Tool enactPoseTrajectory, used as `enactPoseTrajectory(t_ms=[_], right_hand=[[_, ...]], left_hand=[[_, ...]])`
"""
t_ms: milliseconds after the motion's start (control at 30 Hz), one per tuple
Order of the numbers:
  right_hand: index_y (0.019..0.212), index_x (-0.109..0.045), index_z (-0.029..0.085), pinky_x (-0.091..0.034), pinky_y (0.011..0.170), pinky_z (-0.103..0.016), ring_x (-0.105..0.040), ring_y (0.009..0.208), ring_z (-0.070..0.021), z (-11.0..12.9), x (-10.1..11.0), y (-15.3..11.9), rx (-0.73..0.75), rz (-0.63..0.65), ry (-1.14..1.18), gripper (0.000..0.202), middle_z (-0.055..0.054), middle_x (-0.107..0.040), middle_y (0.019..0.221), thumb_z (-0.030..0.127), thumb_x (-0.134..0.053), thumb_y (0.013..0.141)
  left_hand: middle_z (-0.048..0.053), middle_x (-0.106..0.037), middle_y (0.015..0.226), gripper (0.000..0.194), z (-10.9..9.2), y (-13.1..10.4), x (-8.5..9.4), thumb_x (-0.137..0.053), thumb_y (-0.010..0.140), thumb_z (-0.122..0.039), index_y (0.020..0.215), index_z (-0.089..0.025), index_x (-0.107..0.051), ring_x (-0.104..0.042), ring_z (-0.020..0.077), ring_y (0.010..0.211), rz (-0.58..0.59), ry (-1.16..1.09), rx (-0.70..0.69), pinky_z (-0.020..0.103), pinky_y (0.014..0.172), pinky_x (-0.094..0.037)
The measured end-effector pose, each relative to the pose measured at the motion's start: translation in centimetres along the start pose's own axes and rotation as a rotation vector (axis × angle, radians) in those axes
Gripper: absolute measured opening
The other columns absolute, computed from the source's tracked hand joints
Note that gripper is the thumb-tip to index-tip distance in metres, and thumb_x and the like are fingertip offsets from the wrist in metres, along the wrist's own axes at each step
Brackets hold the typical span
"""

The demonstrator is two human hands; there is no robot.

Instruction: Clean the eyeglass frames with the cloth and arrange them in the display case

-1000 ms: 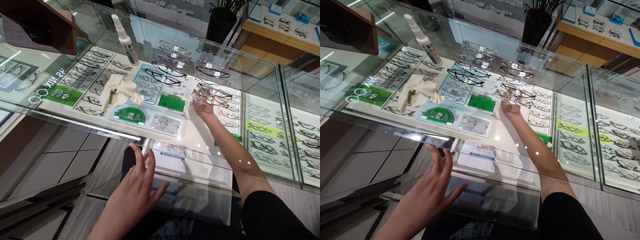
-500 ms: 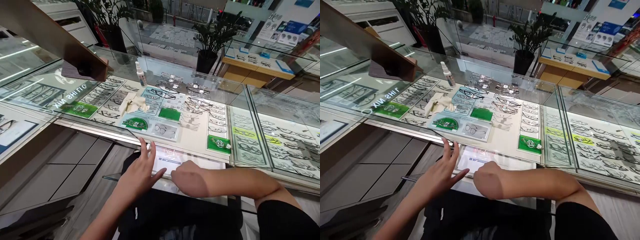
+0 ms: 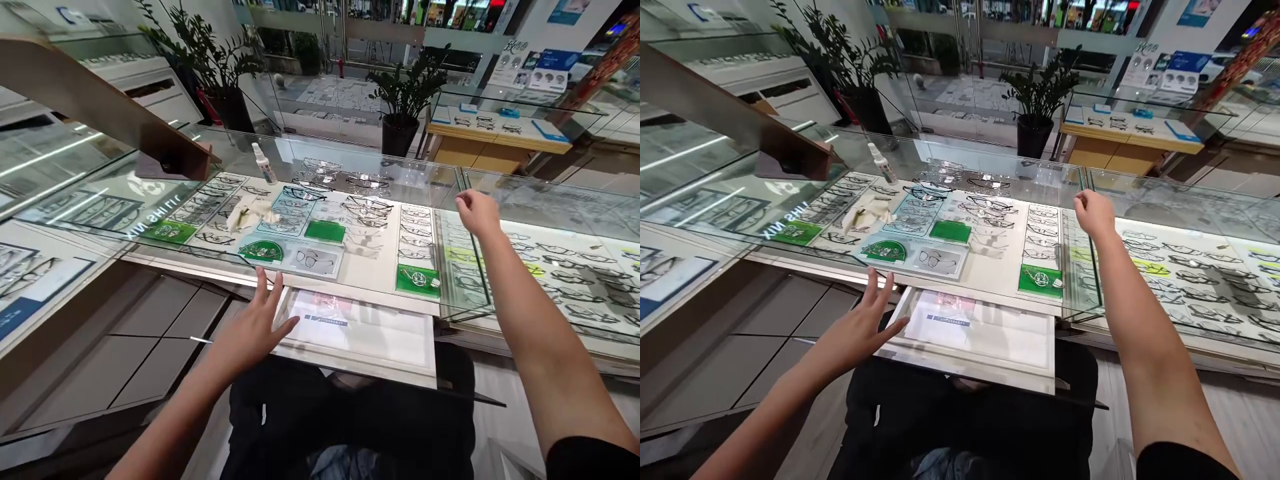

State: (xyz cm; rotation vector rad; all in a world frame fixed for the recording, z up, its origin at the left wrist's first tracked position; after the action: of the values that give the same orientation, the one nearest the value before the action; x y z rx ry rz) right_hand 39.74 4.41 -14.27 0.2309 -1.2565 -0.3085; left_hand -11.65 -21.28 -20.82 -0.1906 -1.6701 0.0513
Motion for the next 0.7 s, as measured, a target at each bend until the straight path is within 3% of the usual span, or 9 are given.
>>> enactPoseTrajectory(t_ms=[67,133,167,200,267,367,533,600,700], right_hand=[[0.113,-0.078,0.019,-0.048,0.082,-0.041,-0.069,0.096,-0.0324,-1.6,-0.9,0.1,-0.025,-0.006,0.067,0.035,-0.016,-0.082,0.108,0.035,-0.053,0.096],[0.113,-0.078,0.019,-0.049,0.083,-0.041,-0.069,0.095,-0.0316,-2.0,-1.5,0.4,-0.024,-0.008,0.110,0.033,-0.015,-0.082,0.107,0.035,-0.054,0.096],[0.112,-0.078,0.019,-0.049,0.084,-0.041,-0.069,0.095,-0.0314,-2.0,-1.7,0.5,-0.020,-0.007,0.123,0.033,-0.015,-0.082,0.107,0.034,-0.055,0.096],[0.112,-0.078,0.020,-0.049,0.085,-0.042,-0.070,0.096,-0.0313,-2.0,-1.9,0.7,-0.017,-0.005,0.134,0.032,-0.015,-0.082,0.107,0.034,-0.055,0.096],[0.111,-0.078,0.020,-0.050,0.086,-0.043,-0.070,0.096,-0.0314,-2.1,-2.1,1.1,-0.017,0.000,0.154,0.030,-0.014,-0.081,0.106,0.034,-0.056,0.096],[0.108,-0.079,0.022,-0.050,0.085,-0.043,-0.071,0.095,-0.0315,-2.7,-2.4,1.3,-0.033,0.012,0.194,0.028,-0.013,-0.081,0.105,0.034,-0.058,0.095],[0.102,-0.079,0.024,-0.052,0.082,-0.041,-0.071,0.092,-0.0308,-3.8,-3.0,1.2,-0.070,0.030,0.267,0.024,-0.011,-0.082,0.102,0.036,-0.060,0.092],[0.101,-0.079,0.024,-0.052,0.080,-0.042,-0.071,0.091,-0.0312,-3.9,-3.3,1.2,-0.078,0.038,0.286,0.024,-0.011,-0.082,0.101,0.037,-0.061,0.091],[0.102,-0.079,0.024,-0.052,0.079,-0.043,-0.071,0.092,-0.0323,-3.7,-3.6,1.2,-0.081,0.047,0.305,0.026,-0.010,-0.082,0.100,0.038,-0.060,0.091]], left_hand=[[0.033,-0.039,0.172,0.080,-0.6,-0.3,2.0,-0.037,0.109,-0.059,0.170,-0.008,-0.041,-0.078,0.0404,0.115,-0.038,0.102,0.009,0.042,0.075,-0.062],[0.025,-0.074,0.139,0.068,-2.1,0.1,5.1,-0.038,0.109,-0.058,0.153,-0.014,-0.065,-0.079,0.0399,0.108,-0.058,0.190,-0.008,0.042,0.076,-0.061],[0.020,-0.082,0.119,0.063,-3.1,0.9,7.0,-0.039,0.109,-0.060,0.141,-0.019,-0.075,-0.079,0.0371,0.099,-0.061,0.205,-0.022,0.041,0.075,-0.060],[0.016,-0.084,0.113,0.060,-4.7,2.1,8.8,-0.040,0.109,-0.060,0.133,-0.022,-0.079,-0.079,0.0328,0.091,-0.049,0.200,-0.070,0.038,0.074,-0.059],[0.012,-0.083,0.118,0.055,-8.3,5.9,12.3,-0.043,0.107,-0.058,0.123,-0.022,-0.082,-0.078,0.0298,0.099,-0.034,0.206,-0.189,0.037,0.082,-0.057],[0.009,-0.081,0.114,0.050,-12.5,14.5,16.4,-0.045,0.105,-0.047,0.119,-0.016,-0.082,-0.075,0.0267,0.104,-0.068,0.224,-0.247,0.042,0.097,-0.054],[0.005,-0.082,0.119,0.032,-16.5,29.2,16.1,-0.068,0.090,-0.033,0.116,-0.026,-0.085,-0.071,0.0288,0.117,-0.097,0.295,-0.325,0.033,0.096,-0.052],[0.007,-0.083,0.118,0.035,-16.7,33.3,14.8,-0.070,0.088,-0.032,0.118,-0.025,-0.086,-0.071,0.0319,0.118,-0.115,0.341,-0.288,0.034,0.095,-0.053],[0.009,-0.082,0.121,0.040,-16.9,36.9,12.9,-0.072,0.086,-0.036,0.122,-0.023,-0.085,-0.068,0.0338,0.124,-0.141,0.350,-0.292,0.036,0.100,-0.053]])
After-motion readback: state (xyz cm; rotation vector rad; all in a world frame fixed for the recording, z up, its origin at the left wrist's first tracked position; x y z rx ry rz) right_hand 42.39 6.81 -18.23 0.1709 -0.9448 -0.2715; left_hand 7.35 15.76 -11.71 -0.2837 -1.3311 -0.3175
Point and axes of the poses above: each hand's wrist, its own y-axis towards the middle knuckle, its own x-axis out of the back of the hand, z = x × y, the point moved 10 cm from there along y, towards the middle knuckle
